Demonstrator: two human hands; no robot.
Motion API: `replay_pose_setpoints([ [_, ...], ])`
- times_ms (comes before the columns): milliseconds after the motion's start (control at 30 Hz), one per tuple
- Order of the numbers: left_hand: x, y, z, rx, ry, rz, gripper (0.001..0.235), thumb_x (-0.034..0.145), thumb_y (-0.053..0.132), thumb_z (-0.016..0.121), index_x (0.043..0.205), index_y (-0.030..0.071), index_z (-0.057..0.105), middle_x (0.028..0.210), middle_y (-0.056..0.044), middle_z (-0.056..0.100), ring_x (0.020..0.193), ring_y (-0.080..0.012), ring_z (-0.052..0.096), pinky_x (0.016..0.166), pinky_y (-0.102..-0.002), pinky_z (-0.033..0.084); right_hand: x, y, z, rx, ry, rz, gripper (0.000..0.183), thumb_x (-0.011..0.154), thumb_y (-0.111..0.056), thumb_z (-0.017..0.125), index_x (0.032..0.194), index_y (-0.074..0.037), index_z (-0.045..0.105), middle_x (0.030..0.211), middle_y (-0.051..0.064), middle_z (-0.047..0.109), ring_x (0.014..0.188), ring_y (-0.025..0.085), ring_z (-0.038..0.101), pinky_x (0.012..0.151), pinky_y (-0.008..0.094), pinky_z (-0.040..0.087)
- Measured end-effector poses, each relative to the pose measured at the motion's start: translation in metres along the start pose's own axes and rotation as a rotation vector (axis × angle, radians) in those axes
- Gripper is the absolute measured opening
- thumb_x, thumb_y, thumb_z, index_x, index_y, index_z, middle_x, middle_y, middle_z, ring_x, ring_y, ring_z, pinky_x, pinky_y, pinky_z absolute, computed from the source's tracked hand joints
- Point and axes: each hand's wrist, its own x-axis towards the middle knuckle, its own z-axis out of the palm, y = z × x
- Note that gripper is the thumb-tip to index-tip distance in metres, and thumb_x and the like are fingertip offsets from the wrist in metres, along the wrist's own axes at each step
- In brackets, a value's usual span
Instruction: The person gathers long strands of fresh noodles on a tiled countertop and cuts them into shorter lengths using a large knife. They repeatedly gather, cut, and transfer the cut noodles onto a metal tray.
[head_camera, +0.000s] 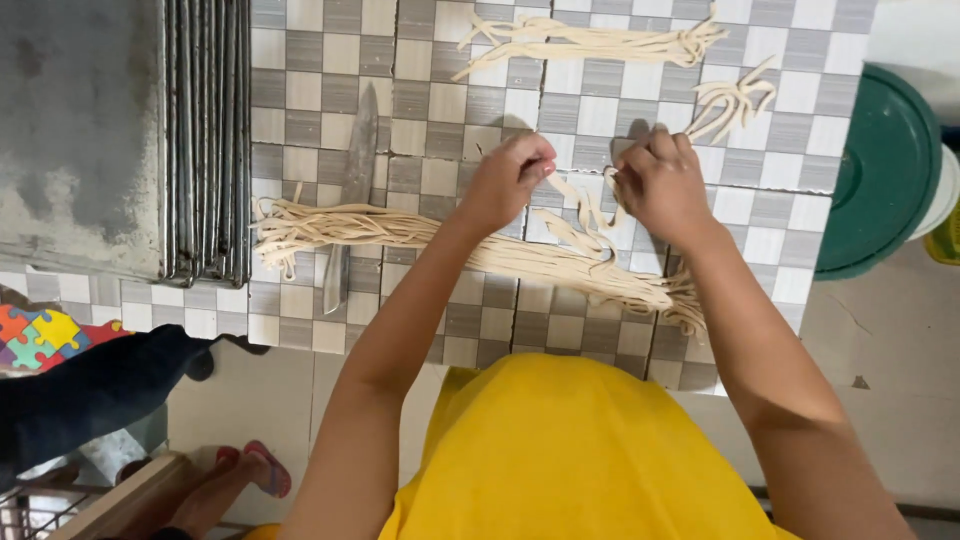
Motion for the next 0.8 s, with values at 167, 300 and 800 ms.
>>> replay_pose_setpoints([
  [167,-0.012,0.045,-0.014,-0.203,-0.003,-0.068,0.016,0.100,0.026,0.073,0.117,0.026,0.074,0.109,-0.005,0.076,0.109,-0.0272,0.075,0.098,-0.038,0.059,0.009,-0.037,-0.070,0.656,-0.229,0.408,0.013,0.105,-0.016,0.061,0.116,-0.010,0.060,0.090,0.015,0.074,0.085,0.043,0.072,0.078,0.052,0.054],
  [300,-0.029,0.098,-0.026,-0.358,-0.011,0.108,0.018,0.104,0.016,0.071,0.123,0.016,0.071,0.109,-0.012,0.073,0.104,-0.0266,0.074,0.096,-0.040,0.059,0.012,-0.045,-0.117,1.118,-0.196,0.410,0.016,0.102,0.008,0.058,0.116,0.007,0.065,0.092,0.021,0.067,0.066,0.022,0.067,0.060,0.035,0.059],
  [800,-0.051,0.110,-0.035,-0.304,0.059,0.179,0.020,0.104,0.014,0.070,0.124,0.015,0.066,0.102,-0.009,0.077,0.090,-0.0187,0.074,0.081,-0.031,0.058,-0.032,-0.012,-0.142,0.082,-0.404,0.295,0.025,0.102,-0.022,0.066,0.119,-0.015,0.083,0.112,0.016,0.077,0.110,0.045,0.069,0.095,0.054,0.055],
])
